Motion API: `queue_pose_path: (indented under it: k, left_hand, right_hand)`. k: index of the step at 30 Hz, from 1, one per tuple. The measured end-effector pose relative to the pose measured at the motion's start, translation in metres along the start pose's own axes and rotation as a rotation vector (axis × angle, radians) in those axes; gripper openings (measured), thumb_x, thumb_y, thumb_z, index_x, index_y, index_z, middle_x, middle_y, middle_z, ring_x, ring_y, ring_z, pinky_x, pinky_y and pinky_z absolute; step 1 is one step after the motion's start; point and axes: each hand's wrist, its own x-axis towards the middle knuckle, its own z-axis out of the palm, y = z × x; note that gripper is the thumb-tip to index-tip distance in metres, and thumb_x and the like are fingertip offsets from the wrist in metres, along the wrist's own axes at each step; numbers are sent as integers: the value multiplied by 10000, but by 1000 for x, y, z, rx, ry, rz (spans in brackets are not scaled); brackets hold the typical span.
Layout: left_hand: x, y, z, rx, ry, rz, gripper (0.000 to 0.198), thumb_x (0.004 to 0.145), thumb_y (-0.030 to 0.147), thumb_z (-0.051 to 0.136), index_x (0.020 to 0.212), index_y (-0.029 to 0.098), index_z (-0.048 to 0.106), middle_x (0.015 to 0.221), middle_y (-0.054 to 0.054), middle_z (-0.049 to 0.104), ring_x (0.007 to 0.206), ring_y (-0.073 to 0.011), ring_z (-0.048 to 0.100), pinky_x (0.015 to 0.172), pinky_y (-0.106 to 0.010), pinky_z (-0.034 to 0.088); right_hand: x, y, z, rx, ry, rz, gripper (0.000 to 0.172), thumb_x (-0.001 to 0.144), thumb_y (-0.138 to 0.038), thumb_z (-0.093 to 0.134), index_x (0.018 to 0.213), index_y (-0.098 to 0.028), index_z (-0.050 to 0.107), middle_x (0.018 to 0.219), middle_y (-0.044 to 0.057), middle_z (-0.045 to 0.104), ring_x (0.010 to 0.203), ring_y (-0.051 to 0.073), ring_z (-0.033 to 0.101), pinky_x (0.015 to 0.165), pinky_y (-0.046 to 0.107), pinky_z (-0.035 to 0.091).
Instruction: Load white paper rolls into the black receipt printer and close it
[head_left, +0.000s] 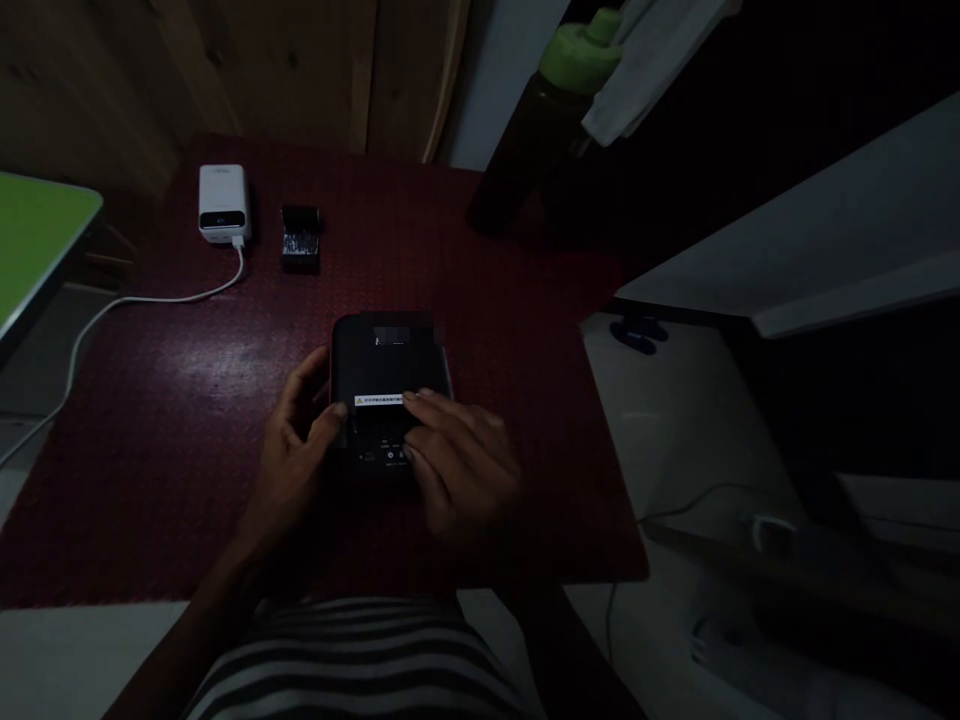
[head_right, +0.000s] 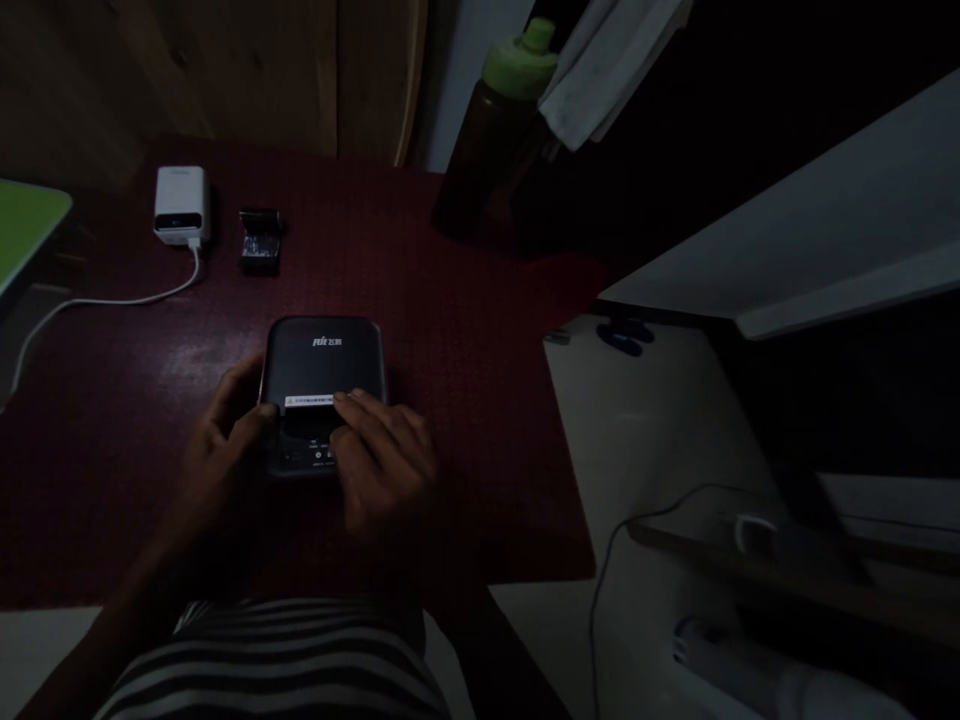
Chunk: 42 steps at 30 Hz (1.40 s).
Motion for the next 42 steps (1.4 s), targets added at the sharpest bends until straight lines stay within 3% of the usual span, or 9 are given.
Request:
queue_pose_path:
  k: [6,12,18,22,26,30,34,42]
  left_hand:
    - [-1,8,4,7,11,-25,585,1016,381,744,1585,284,653,1618,-99,684,1457,-340,693,1153,-463,624]
    - [-4,9,2,-62,24,-91,628,987,455,801,1578,286,671,1623,-101,684,1464,-359,687,1157,-472,626]
    - [-19,6,-9,-37,14,-91,656,930,456,865,1555,331,710,1658,-80,658,1548,-394,613,1087,-448,665]
    - [-19,4,-10,-73,8,-100,621,921,380,848,1528,336,727,1604,-72,700,1477,-366,674,1073,-428,662]
    - [-16,2,-8,-166,4,-128,604,895,281,816,1490,351,747,1559,-52,728,1410,-333,712,1021,-387,663]
    - [-16,3,-3,-261,77,-199,592,831,226,829,1405,367,801,1484,-23,768,1247,-274,776,863,-298,663]
    - [-15,7,1,-301,131,-221,595,774,213,889,1348,360,837,1391,-19,806,1132,-241,792,799,-263,658]
    - [-16,9,5,-250,138,-187,588,805,182,844,1372,338,827,1446,-22,790,1177,-249,785,823,-270,655]
  right_hand:
    - [0,-4,3,-54,15,2,269,1062,-16,588,1118,-227,745,1351,82,865,1310,232,803,1124,415,553]
    - [2,-4,2,-8,90,-10,219,1068,-52,628,1094,-231,751,1279,80,886,1234,237,834,1085,429,606]
    - [-31,4,0,96,344,300,190,1077,-142,659,1173,-272,758,1181,40,883,1146,238,826,1018,453,647]
    - [-50,8,4,115,393,387,155,1077,-199,667,1153,-287,770,1123,27,876,1056,235,818,938,440,657]
    - [-52,4,8,125,381,379,166,1077,-188,651,1153,-289,759,1103,31,872,1032,244,816,912,457,660]
    - [-47,-1,9,139,366,370,187,1073,-166,642,1166,-290,746,1115,28,869,1049,236,808,937,459,655]
    - [-39,-1,7,115,380,353,205,1066,-151,637,1180,-292,733,1117,30,865,1063,245,808,949,476,650]
    - [-24,-2,8,60,383,264,206,1074,-127,631,1183,-271,729,1113,44,868,1067,230,817,973,453,656]
